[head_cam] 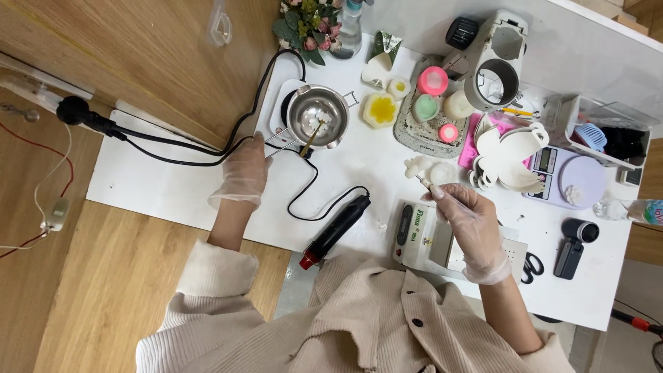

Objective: The person is refining and decorating small wax flowers using specialized tools and melted wax.

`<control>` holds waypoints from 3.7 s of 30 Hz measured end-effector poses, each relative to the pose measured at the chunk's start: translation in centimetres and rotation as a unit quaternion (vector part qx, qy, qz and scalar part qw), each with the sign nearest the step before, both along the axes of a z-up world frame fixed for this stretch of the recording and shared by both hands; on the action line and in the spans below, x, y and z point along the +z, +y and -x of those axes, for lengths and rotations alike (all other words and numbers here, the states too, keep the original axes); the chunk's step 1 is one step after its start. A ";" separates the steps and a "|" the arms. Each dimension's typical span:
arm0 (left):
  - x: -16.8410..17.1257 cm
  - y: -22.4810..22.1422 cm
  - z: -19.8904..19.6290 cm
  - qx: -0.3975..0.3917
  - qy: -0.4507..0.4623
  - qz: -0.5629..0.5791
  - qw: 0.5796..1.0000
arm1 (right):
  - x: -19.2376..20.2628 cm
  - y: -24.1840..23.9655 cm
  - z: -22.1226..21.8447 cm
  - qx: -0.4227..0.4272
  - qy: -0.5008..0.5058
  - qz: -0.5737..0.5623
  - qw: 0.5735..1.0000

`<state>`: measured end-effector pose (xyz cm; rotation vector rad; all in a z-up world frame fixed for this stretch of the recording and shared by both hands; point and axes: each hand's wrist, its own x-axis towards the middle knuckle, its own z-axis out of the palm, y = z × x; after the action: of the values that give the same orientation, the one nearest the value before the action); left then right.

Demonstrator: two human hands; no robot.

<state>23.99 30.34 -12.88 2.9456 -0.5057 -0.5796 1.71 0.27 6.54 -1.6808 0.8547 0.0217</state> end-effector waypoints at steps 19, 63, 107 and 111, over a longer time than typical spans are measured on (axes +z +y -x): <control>8.0 -0.9 3.1 0.044 -0.041 -0.057 0.997 | -1.1 0.8 -1.6 0.034 -0.006 -0.011 0.999; 7.9 -9.0 -6.0 0.173 0.053 0.278 0.943 | 1.2 -3.4 7.2 0.045 0.054 0.127 0.989; 14.5 -30.0 30.5 0.093 0.013 0.143 0.985 | -15.2 -38.3 19.1 0.057 0.062 0.393 0.916; 15.2 -29.5 32.4 0.145 0.033 0.130 0.980 | -23.8 -40.5 16.8 0.152 0.093 0.542 0.821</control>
<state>-8.37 0.81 2.30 2.6707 -0.1269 -0.5275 -15.06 -40.24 -17.27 -2.9295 0.7618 -0.1062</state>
